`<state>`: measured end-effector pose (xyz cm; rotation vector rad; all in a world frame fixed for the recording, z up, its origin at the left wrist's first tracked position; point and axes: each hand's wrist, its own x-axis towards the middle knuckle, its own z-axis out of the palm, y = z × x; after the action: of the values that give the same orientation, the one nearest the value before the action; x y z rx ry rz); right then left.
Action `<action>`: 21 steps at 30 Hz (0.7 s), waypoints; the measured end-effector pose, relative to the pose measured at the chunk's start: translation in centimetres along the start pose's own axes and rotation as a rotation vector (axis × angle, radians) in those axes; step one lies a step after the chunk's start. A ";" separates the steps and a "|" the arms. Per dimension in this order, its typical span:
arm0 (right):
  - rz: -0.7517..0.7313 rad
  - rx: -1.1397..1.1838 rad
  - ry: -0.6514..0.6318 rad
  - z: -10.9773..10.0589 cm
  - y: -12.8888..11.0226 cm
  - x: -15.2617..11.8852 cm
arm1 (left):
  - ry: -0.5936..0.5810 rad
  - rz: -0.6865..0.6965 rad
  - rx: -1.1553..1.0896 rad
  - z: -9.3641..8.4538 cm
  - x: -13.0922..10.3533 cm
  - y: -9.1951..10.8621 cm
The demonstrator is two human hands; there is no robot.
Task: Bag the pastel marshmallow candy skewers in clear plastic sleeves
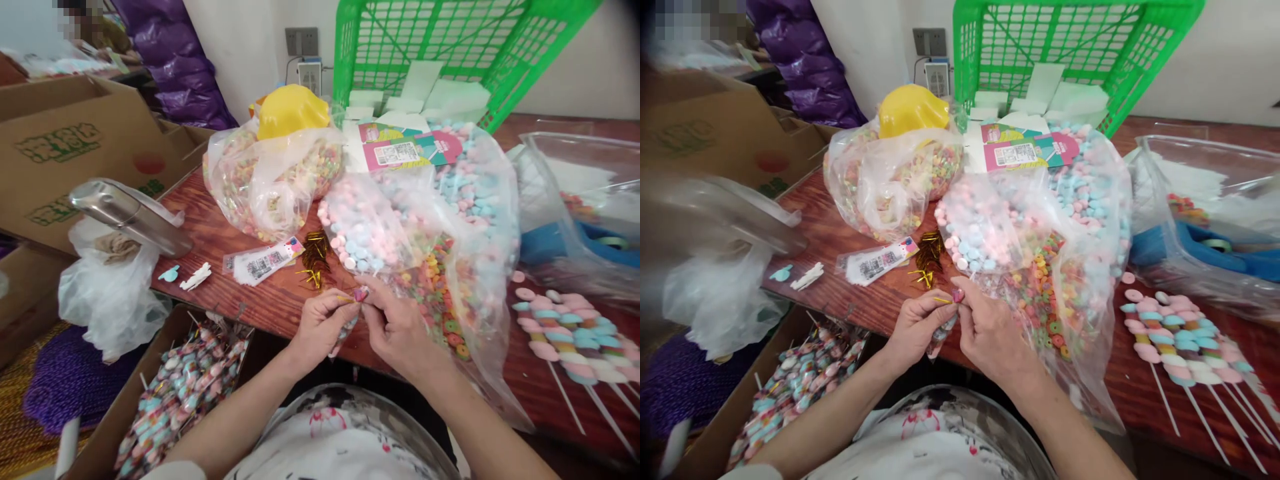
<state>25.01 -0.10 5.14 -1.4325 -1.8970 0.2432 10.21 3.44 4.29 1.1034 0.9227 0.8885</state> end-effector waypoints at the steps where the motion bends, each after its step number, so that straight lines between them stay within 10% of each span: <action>1: -0.023 -0.030 0.008 -0.2 0.1 -0.3 | -0.010 0.001 0.015 0.3 0.0 0.1; 10: -0.176 -0.172 0.075 -0.9 2.1 -3.0 | -0.138 0.026 0.067 1.9 0.7 -0.7; 21: 0.506 0.618 0.244 -1.0 2.3 -6.6 | -0.249 0.083 0.120 4.0 1.3 -0.3</action>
<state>28.08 -5.45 1.70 -1.3914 -1.0946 0.7808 14.43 3.22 4.56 1.3310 0.7350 0.7494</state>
